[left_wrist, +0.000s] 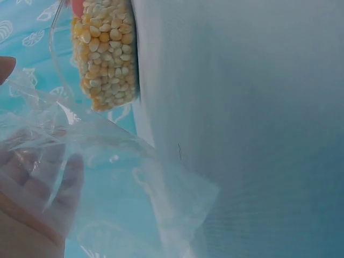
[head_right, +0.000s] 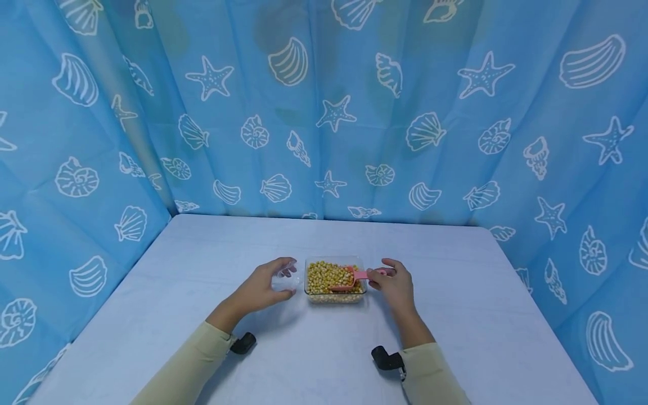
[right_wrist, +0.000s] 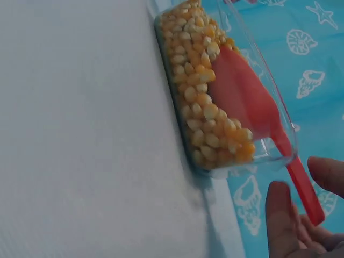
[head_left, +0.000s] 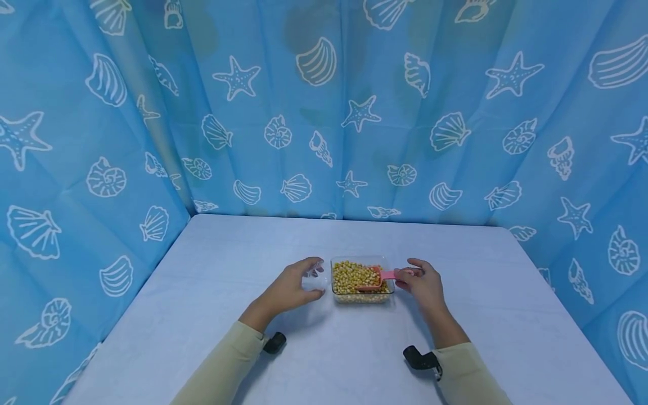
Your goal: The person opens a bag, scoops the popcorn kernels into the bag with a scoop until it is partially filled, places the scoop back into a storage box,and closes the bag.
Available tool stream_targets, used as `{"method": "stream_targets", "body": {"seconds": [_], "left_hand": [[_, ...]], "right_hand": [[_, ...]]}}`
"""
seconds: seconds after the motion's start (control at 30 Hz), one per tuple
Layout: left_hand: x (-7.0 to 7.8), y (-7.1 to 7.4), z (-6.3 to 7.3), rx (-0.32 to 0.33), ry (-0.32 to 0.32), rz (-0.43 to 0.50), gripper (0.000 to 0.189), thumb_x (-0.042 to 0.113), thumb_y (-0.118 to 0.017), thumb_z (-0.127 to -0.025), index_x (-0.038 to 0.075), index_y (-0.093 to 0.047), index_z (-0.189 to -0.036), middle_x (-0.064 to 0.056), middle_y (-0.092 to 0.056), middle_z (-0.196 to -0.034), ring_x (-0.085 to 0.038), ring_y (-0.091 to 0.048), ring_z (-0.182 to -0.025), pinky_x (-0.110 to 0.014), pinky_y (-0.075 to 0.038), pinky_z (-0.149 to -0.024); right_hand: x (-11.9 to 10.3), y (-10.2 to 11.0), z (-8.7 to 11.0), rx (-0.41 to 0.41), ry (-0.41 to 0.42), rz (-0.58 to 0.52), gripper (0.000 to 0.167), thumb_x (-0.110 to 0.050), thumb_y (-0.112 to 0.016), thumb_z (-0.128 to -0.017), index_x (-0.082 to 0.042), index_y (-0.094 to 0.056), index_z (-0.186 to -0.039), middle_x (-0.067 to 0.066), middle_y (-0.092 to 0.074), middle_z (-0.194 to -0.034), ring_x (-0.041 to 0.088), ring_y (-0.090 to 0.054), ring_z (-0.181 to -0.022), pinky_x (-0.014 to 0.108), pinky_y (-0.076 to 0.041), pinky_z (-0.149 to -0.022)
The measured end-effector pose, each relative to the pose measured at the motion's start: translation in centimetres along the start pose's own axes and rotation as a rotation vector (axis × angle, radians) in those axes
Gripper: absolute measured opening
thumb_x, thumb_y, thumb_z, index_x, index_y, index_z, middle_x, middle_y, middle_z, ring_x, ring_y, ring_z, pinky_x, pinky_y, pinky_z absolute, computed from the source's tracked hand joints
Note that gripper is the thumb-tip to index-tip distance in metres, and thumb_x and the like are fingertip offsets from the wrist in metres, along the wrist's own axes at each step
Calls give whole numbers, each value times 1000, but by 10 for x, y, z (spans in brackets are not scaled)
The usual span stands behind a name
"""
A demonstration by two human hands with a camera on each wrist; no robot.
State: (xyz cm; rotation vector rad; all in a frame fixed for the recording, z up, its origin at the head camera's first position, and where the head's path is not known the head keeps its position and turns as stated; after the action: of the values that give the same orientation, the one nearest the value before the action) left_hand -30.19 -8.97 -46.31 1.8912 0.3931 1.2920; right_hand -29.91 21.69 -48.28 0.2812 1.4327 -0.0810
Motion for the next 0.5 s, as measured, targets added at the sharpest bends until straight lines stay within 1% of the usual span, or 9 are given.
{"method": "stream_targets", "body": {"seconds": [0.07, 0.13, 0.23, 0.3, 0.37, 0.5], "left_hand": [[0, -1, -1, -9, 6, 7, 70, 31, -75, -82, 12, -46, -143, 0, -59, -127, -19, -54, -117, -42, -43, -99], [1, -3, -3, -21, 8, 8, 70, 31, -75, -82, 12, -46, -143, 1, -58, -128, -18, -54, -116, -41, -44, -98], [1, -4, -5, -38, 4, 7, 70, 31, -75, -82, 12, -46, -143, 1, -57, -130, -17, -55, -114, -39, -45, -97], [3, -4, -5, -43, -3, 12, 70, 30, -75, -82, 12, -46, -143, 1, -56, -131, -17, -54, -115, -39, -45, -97], [4, -4, -6, -45, -6, 17, 69, 30, -75, -81, 13, -47, -143, 1, -57, -129, -17, -54, -115, -39, -45, -97], [8, -6, -7, -51, -14, 28, 68, 28, -74, -81, 12, -48, -141, 4, -59, -122, -15, -55, -109, -39, -47, -94]], "right_hand": [[2, -1, 0, 9, -4, -73, 53, -11, -68, -92, 3, -45, -138, 20, -60, -115, 15, -67, -87, 24, -55, -75], [1, -2, 1, 38, 11, -123, 47, -8, -68, -91, 3, -49, -133, 19, -62, -112, 14, -68, -86, 25, -55, -75], [-6, -3, 0, 94, 91, -155, 40, -7, -69, -91, 2, -55, -127, 17, -64, -110, 14, -68, -89, 26, -55, -74], [-13, -4, -1, 116, 156, -139, 37, -8, -68, -91, -1, -57, -125, 16, -64, -109, 17, -67, -92, 26, -55, -73], [-22, -4, -2, 121, 208, -99, 34, -10, -68, -92, -3, -59, -124, 15, -64, -109, 18, -66, -94, 25, -55, -74], [-38, -1, -3, 125, 263, 22, 35, -16, -68, -93, -8, -59, -125, 10, -64, -110, 19, -65, -98, 22, -54, -75]]}}
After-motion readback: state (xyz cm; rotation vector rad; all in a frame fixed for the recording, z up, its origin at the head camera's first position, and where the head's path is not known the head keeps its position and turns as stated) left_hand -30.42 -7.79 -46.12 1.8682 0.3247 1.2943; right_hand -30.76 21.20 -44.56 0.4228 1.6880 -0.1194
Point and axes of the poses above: each hand's wrist, its own z-axis away from the middle knuckle, its own y-axis out of the back of the hand, x = y × z, the point moved 1 cm from there along -z, towards the middle knuckle
